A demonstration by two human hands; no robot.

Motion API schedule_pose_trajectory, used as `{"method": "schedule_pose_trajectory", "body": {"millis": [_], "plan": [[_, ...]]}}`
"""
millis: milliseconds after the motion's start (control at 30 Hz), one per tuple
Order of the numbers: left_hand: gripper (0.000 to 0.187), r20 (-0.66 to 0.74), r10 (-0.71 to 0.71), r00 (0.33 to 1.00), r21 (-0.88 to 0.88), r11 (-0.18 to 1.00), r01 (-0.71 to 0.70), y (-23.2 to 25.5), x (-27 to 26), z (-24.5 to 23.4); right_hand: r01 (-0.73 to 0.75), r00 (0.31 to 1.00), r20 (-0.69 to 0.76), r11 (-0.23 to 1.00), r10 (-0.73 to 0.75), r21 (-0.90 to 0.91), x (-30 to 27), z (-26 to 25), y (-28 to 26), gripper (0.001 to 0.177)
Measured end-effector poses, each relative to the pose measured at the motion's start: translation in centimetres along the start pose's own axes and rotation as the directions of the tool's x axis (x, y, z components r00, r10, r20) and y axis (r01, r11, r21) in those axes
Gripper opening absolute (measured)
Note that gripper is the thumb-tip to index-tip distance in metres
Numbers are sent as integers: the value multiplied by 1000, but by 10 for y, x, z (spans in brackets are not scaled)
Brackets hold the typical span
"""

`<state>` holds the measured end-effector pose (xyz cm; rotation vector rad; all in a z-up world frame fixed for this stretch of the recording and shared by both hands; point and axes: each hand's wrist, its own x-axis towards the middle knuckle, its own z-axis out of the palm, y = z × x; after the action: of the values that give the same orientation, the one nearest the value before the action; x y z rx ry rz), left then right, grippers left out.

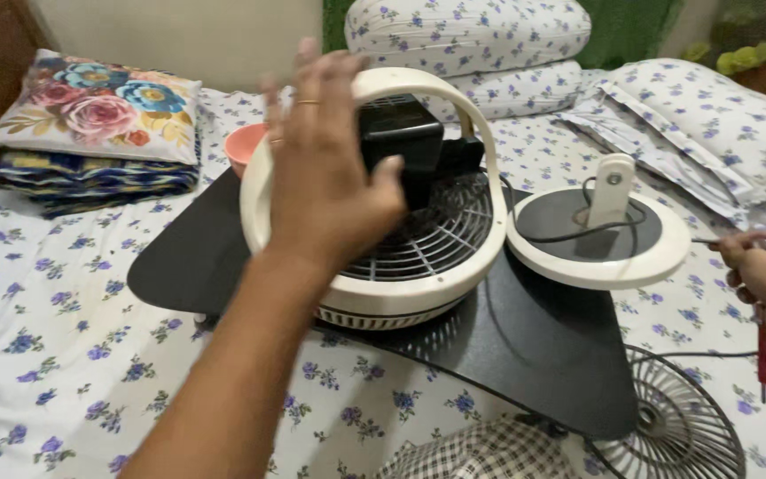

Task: The person disassembles a small electric fan by removing the front grille and base with a screwdriver, then reassembles it by reattaching the base and securing the grille.

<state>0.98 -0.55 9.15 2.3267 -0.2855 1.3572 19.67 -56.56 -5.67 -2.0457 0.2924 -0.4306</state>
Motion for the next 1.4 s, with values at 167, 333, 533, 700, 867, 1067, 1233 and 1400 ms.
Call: {"method": "schedule_pose_trajectory", "body": {"millis": [167, 333, 533, 700, 867, 1067, 1233, 1400], "plan": [[102, 529, 92, 844, -164, 987, -4, 120, 5, 100, 89, 994, -60, 996, -87, 32, -62, -6, -55, 12], [41, 762, 153, 630, -196, 981, -1, 140, 3, 196, 101, 989, -106, 994, -104, -32, -103, 0, -89, 11], [45, 626, -235, 743, -468, 649, 600, 93, 82, 234, 59, 993, -96, 998, -61, -30, -145, -6, -70, 10], [24, 510, -371, 776, -19, 897, 441, 71, 118, 232, 3, 996, -93, 999, 1, 46, -171, -18, -46, 17], [34, 123, 724, 679, 151, 662, -734, 109, 85, 245, -5, 998, -53, 974, 17, 225, -172, -14, -32, 17], [87, 297, 851, 432, -367, 520, -771, 123, 35, 244, -21, 998, -57, 992, 29, 121, -167, -22, -30, 13], [55, 562, 758, 331, -294, 556, -777, 132, 54, 232, 114, 993, -46, 992, -112, 58, -175, -22, -54, 9], [33, 583, 702, 408, -246, 631, -736, 144, 65, 227, 79, 990, -126, 989, -63, 127, -184, -28, -76, 10]]}}
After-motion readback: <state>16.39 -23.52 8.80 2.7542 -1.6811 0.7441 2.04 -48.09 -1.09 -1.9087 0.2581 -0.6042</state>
